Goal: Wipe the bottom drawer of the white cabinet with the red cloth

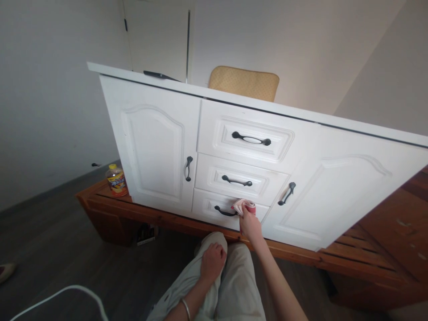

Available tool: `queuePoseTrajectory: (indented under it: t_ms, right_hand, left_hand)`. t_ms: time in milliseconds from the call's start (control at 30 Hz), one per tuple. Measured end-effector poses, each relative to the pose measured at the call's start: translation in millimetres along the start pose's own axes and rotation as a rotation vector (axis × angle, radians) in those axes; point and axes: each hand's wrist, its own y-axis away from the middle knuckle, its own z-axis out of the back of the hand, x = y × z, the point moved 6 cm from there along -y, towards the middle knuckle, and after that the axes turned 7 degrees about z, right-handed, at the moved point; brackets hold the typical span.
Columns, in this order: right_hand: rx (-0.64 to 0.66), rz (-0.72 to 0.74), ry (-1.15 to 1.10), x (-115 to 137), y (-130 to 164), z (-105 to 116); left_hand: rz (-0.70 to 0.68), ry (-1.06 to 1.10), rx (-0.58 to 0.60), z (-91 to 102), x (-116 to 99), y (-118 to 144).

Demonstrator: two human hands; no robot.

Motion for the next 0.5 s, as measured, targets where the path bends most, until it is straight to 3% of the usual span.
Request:
queuePoseTrajectory:
  t_ms: [333, 500]
  right_hand:
    - [0.016, 0.313, -0.07, 167.3, -44.3, -17.0]
    - [-0.005, 0.372, -0.091, 217.7, -55.3, -24.5]
  left_hand:
    - [0.041, 0.034, 0.086, 7.4, 2.7, 1.8]
    - [0.117, 0.045, 0.137, 12.4, 14.5, 8.6]
